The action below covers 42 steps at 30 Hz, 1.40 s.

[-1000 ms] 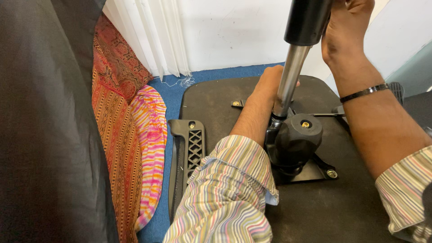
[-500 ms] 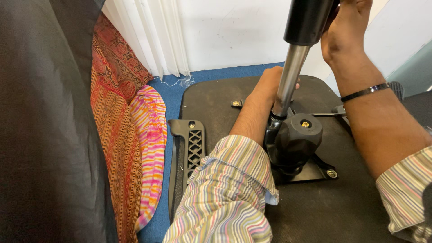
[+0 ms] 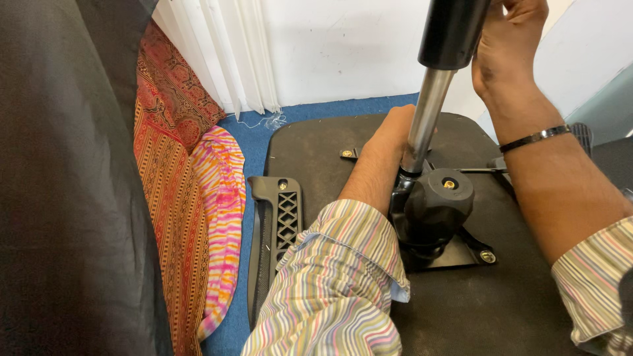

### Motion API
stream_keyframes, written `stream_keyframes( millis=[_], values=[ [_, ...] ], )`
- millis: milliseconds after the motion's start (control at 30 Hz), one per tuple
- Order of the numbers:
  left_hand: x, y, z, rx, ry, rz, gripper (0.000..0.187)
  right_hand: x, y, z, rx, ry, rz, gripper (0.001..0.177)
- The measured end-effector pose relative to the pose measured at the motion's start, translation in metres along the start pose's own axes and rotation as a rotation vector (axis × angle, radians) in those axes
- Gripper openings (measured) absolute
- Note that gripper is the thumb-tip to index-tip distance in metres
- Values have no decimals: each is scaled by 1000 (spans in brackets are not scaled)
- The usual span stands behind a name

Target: The person uses a screwdriver to tighten screws on the base of a black office chair. They work on multiple fasteners around the central column, then remove a black plastic cover from the base and set it aside.

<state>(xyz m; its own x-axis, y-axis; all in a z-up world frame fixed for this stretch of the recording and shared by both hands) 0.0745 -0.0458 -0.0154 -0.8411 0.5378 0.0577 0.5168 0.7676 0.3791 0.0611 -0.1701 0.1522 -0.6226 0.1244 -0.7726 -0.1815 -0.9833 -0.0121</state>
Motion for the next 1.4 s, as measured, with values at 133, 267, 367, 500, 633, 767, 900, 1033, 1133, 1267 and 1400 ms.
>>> stream_keyframes(
  millis=[133, 267, 367, 500, 633, 767, 900, 1033, 1133, 1267, 1400],
  values=[
    [-3, 4, -2, -122, -40, -34, 20, 1, -7, 1, -203, 14, 51, 26],
    [-7, 2, 1, -115, -44, -24, 19, 2, -6, 0, -239, -87, 17, 23],
    [-8, -1, 7, 95, -7, -6, 19, 4, -7, 4, -220, -99, 17, 23],
    [-8, -4, 11, 267, 19, 8, 20, 3, -8, 7, -209, -71, 33, 25],
    [-7, -7, 14, 298, 89, 26, 25, 1, -4, 1, -325, -116, -32, 19],
    [-6, -4, 6, 87, 15, 25, 25, 2, -6, 3, -192, -27, 42, 27],
    [-4, -1, 3, -26, 26, -10, 27, 1, 9, -13, -149, -55, 0, 36],
    [-3, -2, 2, -117, 1, 14, 25, -2, 28, -27, -183, -33, -37, 42],
    [-8, -3, 8, -124, 8, 13, 24, -6, 43, -30, -208, -27, -106, 43],
    [-18, -16, 27, 260, 124, 74, 21, -12, 45, -23, -201, -8, -85, 23],
    [-24, -22, 32, 285, 115, 136, 24, -16, 42, -10, -161, 39, -29, 25]
  ],
)
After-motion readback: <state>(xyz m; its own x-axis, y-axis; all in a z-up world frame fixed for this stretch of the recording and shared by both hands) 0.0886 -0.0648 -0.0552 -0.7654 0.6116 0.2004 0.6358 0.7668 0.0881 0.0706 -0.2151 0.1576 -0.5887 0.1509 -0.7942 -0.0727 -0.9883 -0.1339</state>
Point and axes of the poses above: each hand's wrist, its own x-axis away from the middle knuckle, its own y-axis out of the back of the hand, z = x × y, the point moved 8 cm from there along -x, towards the middle knuckle, and after that the axes turned 2 degrees about -y, right-handed, at the moved point
